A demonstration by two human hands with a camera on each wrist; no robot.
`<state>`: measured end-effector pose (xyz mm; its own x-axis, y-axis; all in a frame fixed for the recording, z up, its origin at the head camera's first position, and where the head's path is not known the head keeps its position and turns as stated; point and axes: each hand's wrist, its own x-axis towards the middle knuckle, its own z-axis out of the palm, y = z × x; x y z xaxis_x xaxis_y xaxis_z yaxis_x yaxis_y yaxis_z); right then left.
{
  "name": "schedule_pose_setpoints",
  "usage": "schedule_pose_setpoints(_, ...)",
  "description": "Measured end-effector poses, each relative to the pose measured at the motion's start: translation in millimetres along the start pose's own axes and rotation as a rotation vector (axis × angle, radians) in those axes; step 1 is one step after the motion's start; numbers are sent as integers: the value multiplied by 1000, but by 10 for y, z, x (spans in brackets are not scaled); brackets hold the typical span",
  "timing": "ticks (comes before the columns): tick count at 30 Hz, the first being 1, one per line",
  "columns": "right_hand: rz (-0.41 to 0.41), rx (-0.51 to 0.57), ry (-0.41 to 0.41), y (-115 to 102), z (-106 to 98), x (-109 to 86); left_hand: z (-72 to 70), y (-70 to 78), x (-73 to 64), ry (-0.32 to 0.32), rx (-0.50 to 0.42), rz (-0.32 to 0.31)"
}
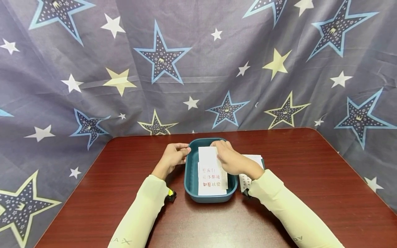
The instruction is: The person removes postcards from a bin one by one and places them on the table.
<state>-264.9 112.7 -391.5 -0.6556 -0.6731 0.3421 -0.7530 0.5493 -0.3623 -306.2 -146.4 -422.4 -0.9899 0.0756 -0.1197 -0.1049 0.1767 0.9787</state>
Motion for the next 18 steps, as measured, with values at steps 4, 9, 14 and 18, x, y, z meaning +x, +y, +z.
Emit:
schedule_pose_setpoints(4,-18,24,45,-16,-57,-6,4,-2,-1,0,-2,8)
schedule_pose_setpoints(9,-11,34,100,-39,-178,-17,2,-6,2,0,-7,12)
schedule_pose_setpoints(14,-16,29,157,-18,-302,-39,-4,-16,7,-2,-7,14)
schedule_pose_setpoints(18,-27,35,202,25,-413,-65,-8,-21,14,-5,-3,11)
